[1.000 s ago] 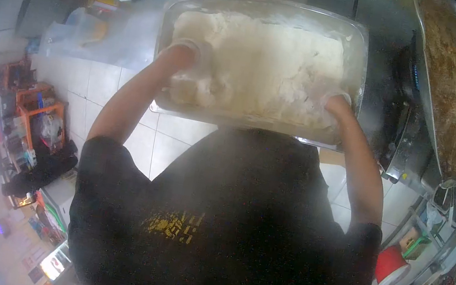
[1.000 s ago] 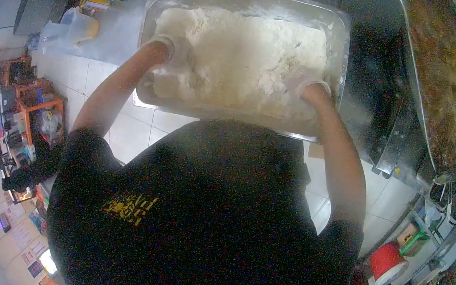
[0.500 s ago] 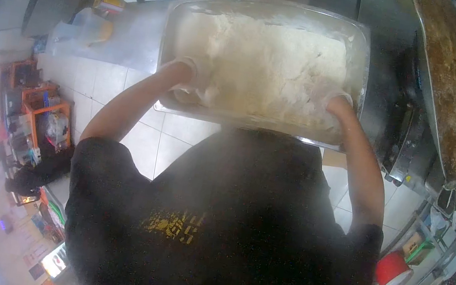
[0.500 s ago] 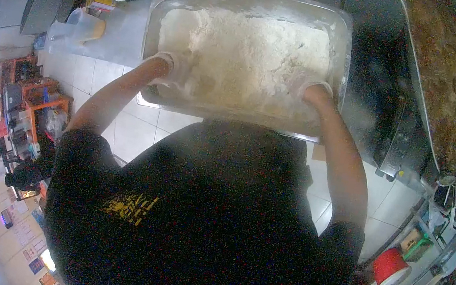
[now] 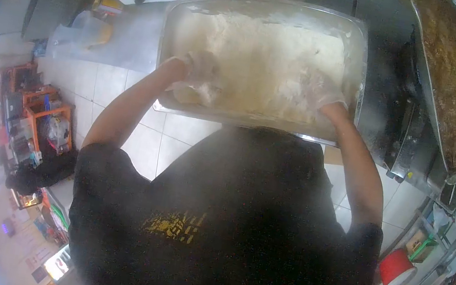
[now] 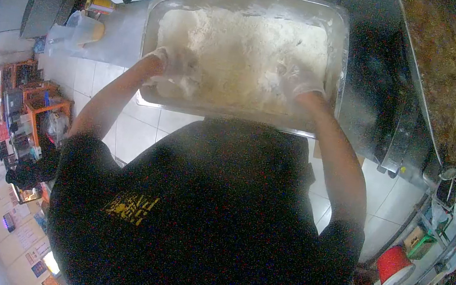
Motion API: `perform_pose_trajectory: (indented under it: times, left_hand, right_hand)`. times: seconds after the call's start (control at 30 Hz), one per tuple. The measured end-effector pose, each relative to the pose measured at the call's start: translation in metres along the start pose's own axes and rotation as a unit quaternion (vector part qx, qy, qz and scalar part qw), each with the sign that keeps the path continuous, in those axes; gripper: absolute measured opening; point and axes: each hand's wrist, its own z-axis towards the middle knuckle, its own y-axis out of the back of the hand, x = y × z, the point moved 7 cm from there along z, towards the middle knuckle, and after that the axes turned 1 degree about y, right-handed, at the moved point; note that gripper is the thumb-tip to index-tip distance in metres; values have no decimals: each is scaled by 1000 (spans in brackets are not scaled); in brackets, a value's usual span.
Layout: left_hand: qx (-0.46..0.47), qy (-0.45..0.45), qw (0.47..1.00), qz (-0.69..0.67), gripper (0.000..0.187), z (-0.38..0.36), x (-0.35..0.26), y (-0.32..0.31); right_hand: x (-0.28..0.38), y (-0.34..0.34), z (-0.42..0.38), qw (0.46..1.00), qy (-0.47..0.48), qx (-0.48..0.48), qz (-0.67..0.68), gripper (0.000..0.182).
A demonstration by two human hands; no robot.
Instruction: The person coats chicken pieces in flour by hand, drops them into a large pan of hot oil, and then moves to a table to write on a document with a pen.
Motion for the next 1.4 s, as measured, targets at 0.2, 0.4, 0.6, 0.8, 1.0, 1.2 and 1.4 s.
perform_pose_trajectory:
  times: [0.2, 0.4, 0.6, 0.8, 1.0, 1.2, 1.4]
  left_hand:
    - [-67, -69, 989, 110, 43, -18, -20, -2]
    - [-28, -74, 997, 1, 37, 20, 3, -59]
    - [-44, -56, 984, -164, 43, 25, -15, -29]
    - [14, 17, 994, -112, 45, 64, 9, -63]
    - [-20, 27, 996, -84, 43, 75, 14, -64]
    - [-80, -96, 992, -33, 27, 22, -35, -20]
    - [-171, -46, 975, -133, 31, -61, -94, 65]
  right_hand:
    - [81, 84, -47, 999, -6, -38, 21, 41]
    - [69, 54, -50, 1000, 9, -12, 23, 32]
    - [58, 39, -59, 997, -9, 34, -69, 32]
    - [53, 38, -63, 988, -53, 101, -103, 35]
    - [49, 35, -56, 985, -12, 116, -131, 38]
    - [67, 62, -54, 993, -2, 61, -104, 33]
    - [106, 104, -62, 997, -1, -74, 8, 31]
